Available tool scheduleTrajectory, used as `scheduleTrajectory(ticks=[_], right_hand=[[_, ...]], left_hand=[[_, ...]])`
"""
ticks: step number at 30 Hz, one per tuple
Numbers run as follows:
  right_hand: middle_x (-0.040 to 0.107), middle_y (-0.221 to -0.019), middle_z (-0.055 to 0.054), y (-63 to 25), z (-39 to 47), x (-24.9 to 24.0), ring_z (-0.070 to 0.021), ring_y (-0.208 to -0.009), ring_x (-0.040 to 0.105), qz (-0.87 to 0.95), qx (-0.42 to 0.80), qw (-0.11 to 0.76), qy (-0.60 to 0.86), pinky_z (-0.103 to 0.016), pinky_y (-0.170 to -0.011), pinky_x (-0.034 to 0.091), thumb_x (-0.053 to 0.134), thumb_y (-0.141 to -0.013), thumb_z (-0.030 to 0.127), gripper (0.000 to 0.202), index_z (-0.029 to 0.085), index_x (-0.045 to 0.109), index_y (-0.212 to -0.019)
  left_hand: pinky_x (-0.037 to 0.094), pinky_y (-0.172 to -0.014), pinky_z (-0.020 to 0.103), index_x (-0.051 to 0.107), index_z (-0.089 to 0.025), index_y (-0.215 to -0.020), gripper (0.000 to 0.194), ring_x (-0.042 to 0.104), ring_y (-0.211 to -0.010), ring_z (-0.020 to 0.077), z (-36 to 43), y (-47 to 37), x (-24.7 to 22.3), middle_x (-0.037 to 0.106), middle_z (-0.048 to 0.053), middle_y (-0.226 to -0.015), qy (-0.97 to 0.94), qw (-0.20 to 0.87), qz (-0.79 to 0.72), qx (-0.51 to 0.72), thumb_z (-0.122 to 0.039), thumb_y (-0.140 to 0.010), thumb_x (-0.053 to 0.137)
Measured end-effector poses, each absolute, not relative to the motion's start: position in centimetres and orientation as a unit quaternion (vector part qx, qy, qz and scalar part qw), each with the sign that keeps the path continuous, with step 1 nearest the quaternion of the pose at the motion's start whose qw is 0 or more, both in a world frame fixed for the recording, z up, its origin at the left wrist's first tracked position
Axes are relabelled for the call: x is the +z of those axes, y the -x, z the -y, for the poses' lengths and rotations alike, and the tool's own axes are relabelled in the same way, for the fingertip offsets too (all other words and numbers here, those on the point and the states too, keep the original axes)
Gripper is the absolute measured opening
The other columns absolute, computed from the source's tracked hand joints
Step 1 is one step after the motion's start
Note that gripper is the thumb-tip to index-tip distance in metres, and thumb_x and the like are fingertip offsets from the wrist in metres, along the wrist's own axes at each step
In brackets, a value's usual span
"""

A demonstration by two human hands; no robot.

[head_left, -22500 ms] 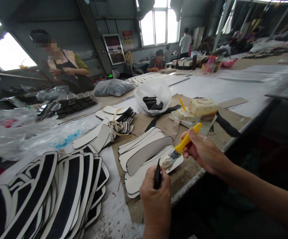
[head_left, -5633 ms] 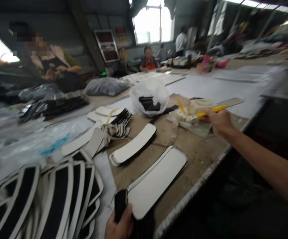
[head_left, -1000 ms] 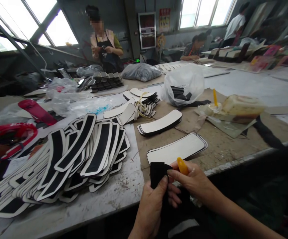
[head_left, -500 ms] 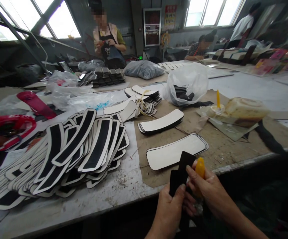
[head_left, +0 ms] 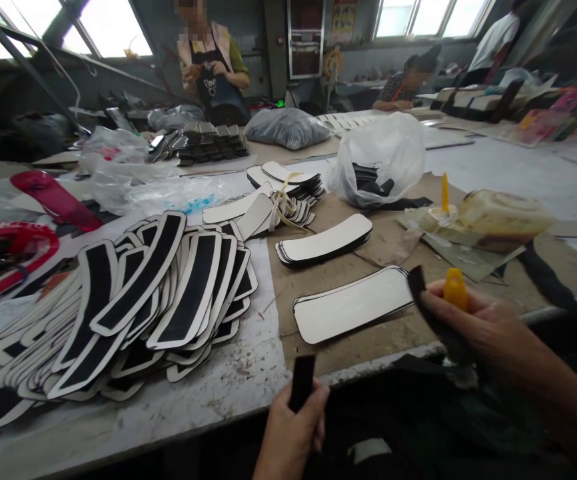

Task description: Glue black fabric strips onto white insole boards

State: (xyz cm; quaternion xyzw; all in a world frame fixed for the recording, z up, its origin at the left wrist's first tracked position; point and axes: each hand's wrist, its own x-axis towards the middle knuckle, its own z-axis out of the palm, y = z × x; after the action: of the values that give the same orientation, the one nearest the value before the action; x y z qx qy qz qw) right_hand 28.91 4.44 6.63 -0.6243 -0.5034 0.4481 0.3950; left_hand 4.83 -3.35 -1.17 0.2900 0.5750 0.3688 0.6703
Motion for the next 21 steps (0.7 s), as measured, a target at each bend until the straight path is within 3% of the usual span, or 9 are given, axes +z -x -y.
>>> scheduleTrajectory(ticks=[3,7,12,21], right_hand=[[0.053,-0.065,0.002,-28.3,-6.2,7.3,-0.0134,-0.060,0.047,0.669,0.428,0.208,0.571,-0.024,-0.054,0.037,0.059,-0.078,0.051,0.033,0.018,0.061,-0.074],[0.049,-0.059,0.004,-24.8,-8.9,7.5,-0.0113,-0.055,0.043,0.776,0.410,0.079,0.474,-0.023,-0.052,0.032,0.050,-0.085,0.043,0.032,0.017,0.053,-0.065],[0.051,-0.058,0.003,-21.3,-12.0,6.6,-0.0114,-0.053,0.044,0.802,0.407,0.019,0.437,-0.022,-0.050,0.030,0.048,-0.084,0.034,0.025,0.017,0.053,-0.066],[0.058,-0.061,-0.002,-19.3,-13.7,4.8,-0.0131,-0.055,0.047,0.806,0.382,-0.050,0.449,-0.021,-0.048,0.029,0.050,-0.083,0.033,0.024,0.016,0.059,-0.069]], left_hand=[[0.024,-0.040,0.017,0.053,-0.015,-0.085,0.038,0.031,-0.041,0.0046,1.1,-3.5,-0.4,0.039,-0.010,-0.044,-0.257,0.594,-0.617,0.447,-0.048,-0.071,0.065],[0.024,-0.041,0.018,0.053,-0.015,-0.086,0.038,0.030,-0.044,0.0050,-1.8,-3.1,-0.3,0.040,-0.009,-0.049,-0.282,0.584,-0.611,0.454,-0.049,-0.073,0.064],[0.028,-0.044,0.019,0.053,-0.015,-0.083,0.031,0.035,-0.047,0.0064,-3.4,-2.8,-0.5,0.045,-0.006,-0.052,-0.319,0.575,-0.612,0.440,-0.044,-0.077,0.060],[0.029,-0.045,0.019,0.054,-0.016,-0.082,0.026,0.038,-0.048,0.0069,-3.6,-2.6,-0.5,0.050,-0.005,-0.054,-0.312,0.578,-0.625,0.421,-0.041,-0.078,0.060]])
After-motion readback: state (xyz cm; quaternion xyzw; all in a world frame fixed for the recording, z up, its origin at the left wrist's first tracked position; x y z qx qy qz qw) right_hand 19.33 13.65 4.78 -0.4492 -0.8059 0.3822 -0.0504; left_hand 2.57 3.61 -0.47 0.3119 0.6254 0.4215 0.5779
